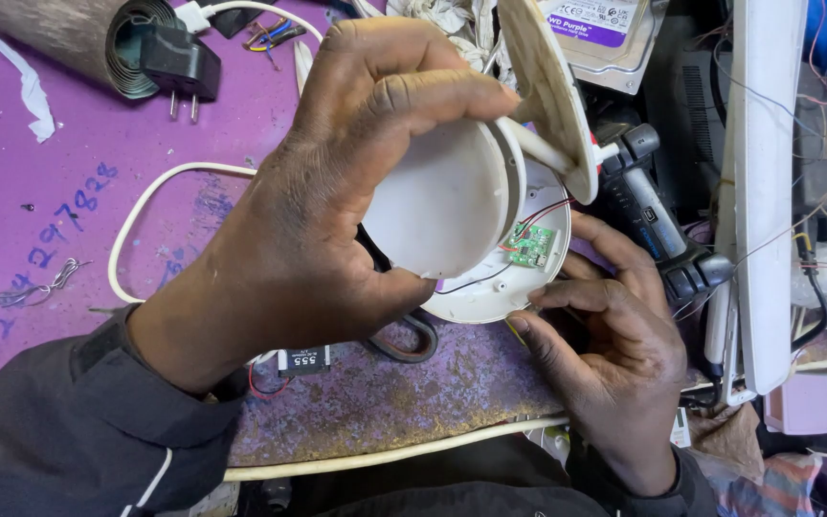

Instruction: The person disassembles the housing of a white LED desk lamp by hand, pulls out the internal circuit board and battery, and disconnects the small wire connectors.

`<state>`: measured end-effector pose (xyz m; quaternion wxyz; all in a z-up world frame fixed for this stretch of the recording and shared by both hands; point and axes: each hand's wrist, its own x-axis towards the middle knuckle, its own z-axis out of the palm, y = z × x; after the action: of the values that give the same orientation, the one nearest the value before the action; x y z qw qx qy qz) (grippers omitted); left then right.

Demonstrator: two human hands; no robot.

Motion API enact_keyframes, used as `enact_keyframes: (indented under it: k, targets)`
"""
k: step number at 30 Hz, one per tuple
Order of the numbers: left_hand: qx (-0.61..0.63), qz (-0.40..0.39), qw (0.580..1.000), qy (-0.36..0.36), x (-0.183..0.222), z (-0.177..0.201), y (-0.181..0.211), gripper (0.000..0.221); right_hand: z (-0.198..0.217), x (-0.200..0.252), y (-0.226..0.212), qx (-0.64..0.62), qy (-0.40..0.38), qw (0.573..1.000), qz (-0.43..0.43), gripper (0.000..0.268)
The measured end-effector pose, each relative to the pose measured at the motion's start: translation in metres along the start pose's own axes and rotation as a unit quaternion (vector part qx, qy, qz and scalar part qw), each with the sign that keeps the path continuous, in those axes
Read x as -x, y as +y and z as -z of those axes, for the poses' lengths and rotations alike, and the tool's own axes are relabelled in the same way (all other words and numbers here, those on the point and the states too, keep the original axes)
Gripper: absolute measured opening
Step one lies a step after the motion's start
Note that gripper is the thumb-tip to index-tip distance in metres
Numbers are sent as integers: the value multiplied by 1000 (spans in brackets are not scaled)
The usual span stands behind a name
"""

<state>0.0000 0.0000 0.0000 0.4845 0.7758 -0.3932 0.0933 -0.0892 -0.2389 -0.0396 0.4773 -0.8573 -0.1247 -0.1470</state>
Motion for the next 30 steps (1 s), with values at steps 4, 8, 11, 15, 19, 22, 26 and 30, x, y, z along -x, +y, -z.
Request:
enact_keyframes:
  k: [4,8,11,15,19,22,26,30]
  targets:
    - [-10,32,999,1,-2,-1,-1,74,0,-1,-2,-14,-10,1000,-6,14]
    - [8,58,998,-2,-1,-1,0,77,0,0,-1,-5,-9,1000,-10,16]
    - [12,61,998,-6,-1,-2,0,79,0,-1,0,2,-9,1000,-4,17]
    - [14,79,997,-23,-1,-2,-1,87,3,0,3,42,-15,999,4,16]
    - [7,74,996,-40,-1,-4,-2,88,2,1,5,32,-3,999,2,17]
    - [-20,77,995,-57,1,-6,-7,108,2,0,4,40,4,999,9,18]
    - [-44,64,995,-63,0,-11,-5,117,4,-2,5,52,1,998,40,17]
    - [-88,51,993,-67,0,-16,-7,117,7,-1,6,27,4,998,50,17]
